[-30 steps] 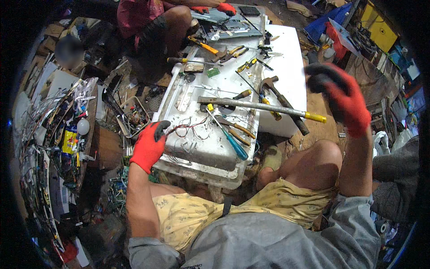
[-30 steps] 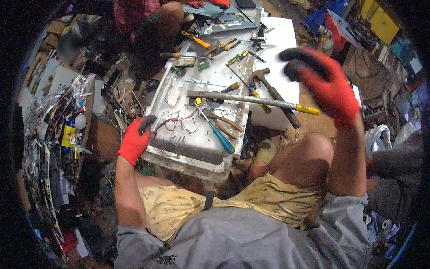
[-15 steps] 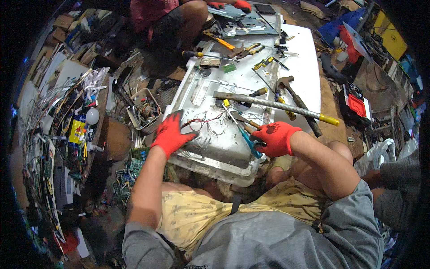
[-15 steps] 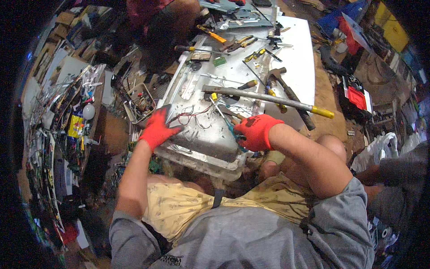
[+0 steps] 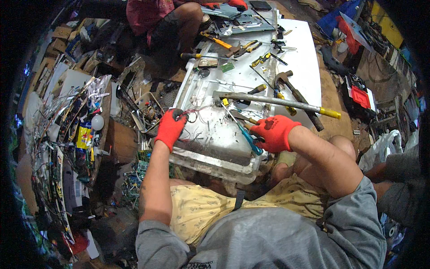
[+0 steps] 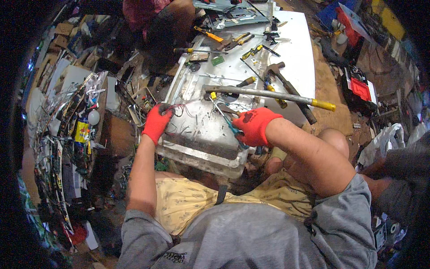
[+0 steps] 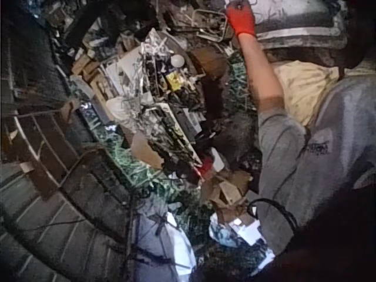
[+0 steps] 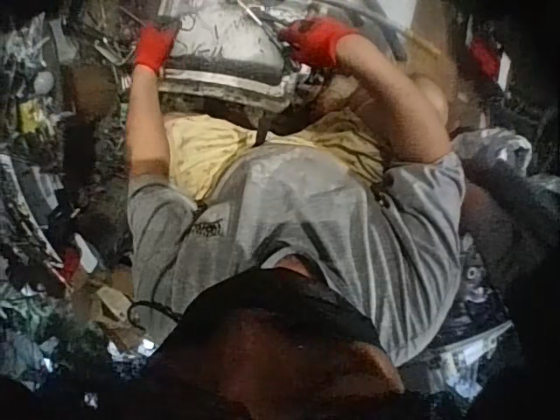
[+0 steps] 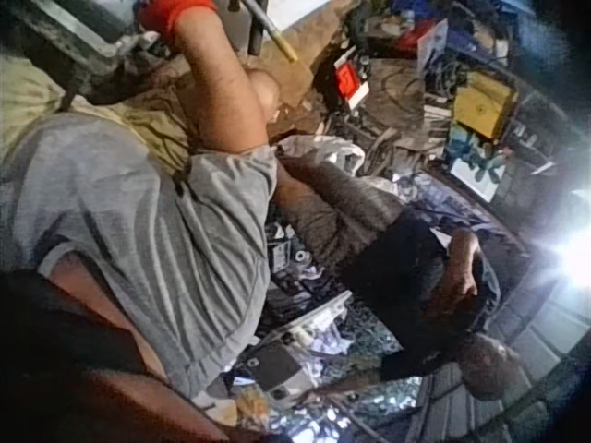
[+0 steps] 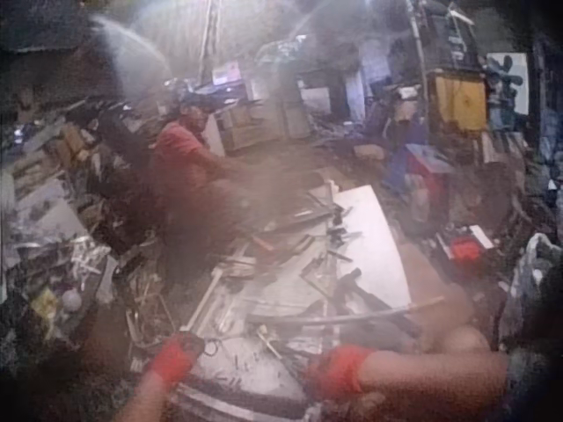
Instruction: The person disassembles a small black electronic component using a screwdriver and pliers. They remove screws, separate the casing, and extract internal parts, placing them on a white work surface.
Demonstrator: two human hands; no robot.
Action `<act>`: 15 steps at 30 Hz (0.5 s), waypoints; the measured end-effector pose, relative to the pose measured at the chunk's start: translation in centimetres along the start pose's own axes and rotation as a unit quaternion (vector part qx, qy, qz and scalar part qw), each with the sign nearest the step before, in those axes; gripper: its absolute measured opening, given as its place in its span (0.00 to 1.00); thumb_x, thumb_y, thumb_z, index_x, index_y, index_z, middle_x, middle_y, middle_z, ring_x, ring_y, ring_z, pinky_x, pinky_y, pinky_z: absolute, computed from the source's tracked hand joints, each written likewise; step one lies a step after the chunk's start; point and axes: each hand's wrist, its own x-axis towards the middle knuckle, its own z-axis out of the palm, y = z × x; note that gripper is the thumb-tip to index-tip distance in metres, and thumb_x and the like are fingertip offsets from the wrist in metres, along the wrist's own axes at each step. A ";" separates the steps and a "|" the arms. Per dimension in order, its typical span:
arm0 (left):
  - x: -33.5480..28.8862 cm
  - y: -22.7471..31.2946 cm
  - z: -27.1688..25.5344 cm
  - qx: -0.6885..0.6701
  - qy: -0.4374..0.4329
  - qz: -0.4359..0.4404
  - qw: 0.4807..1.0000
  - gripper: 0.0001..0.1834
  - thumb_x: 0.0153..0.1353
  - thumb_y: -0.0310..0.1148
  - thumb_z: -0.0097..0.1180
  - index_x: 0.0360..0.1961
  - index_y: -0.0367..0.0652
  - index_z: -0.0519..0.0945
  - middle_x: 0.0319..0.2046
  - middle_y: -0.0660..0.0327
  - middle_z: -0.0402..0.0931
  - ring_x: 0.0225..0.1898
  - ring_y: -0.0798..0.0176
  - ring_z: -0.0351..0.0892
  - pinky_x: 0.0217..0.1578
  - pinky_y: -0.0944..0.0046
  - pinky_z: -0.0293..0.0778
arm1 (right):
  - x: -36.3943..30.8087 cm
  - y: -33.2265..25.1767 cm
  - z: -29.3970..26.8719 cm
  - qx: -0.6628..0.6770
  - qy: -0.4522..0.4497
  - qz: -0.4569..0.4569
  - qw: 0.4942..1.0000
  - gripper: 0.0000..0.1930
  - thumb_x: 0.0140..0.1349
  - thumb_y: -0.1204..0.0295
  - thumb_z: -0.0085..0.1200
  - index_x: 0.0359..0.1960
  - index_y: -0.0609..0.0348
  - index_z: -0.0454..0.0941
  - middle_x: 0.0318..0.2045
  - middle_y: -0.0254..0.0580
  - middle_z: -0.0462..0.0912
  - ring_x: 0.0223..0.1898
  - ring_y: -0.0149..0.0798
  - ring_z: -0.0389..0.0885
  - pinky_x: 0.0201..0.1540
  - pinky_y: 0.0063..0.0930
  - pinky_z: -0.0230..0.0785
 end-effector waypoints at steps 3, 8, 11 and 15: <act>-0.7 0.0 -1.1 -0.155 0.002 -0.040 0.987 0.21 0.60 0.44 0.64 0.45 0.36 0.82 0.38 0.47 0.84 0.39 0.49 0.84 0.45 0.53 0.76 | 0.0 0.2 -0.1 -0.010 0.031 -0.005 0.999 0.20 0.64 0.54 0.53 0.50 0.54 0.79 0.47 0.51 0.82 0.49 0.54 0.82 0.52 0.45 0.76; -1.6 5.2 -2.3 -0.105 0.127 -0.032 0.986 0.22 0.62 0.43 0.61 0.47 0.35 0.81 0.38 0.46 0.83 0.41 0.49 0.83 0.45 0.53 0.76 | -1.5 1.4 0.1 0.008 0.112 -0.014 0.994 0.24 0.62 0.52 0.55 0.53 0.53 0.78 0.47 0.53 0.82 0.49 0.55 0.81 0.54 0.46 0.74; -2.7 4.4 -4.3 -0.242 0.033 -0.002 0.970 0.19 0.66 0.41 0.58 0.49 0.35 0.79 0.38 0.47 0.83 0.40 0.53 0.83 0.44 0.55 0.77 | -1.3 1.0 0.4 -0.002 0.114 -0.030 0.993 0.24 0.62 0.50 0.56 0.54 0.52 0.78 0.47 0.53 0.82 0.50 0.56 0.81 0.54 0.46 0.74; -6.8 0.2 -7.5 -0.092 0.127 0.019 0.987 0.17 0.67 0.33 0.55 0.54 0.38 0.79 0.44 0.51 0.84 0.47 0.61 0.81 0.50 0.60 0.75 | 0.3 -0.8 0.5 -0.001 0.049 -0.031 0.998 0.23 0.62 0.50 0.56 0.52 0.49 0.79 0.47 0.55 0.81 0.50 0.57 0.81 0.54 0.49 0.73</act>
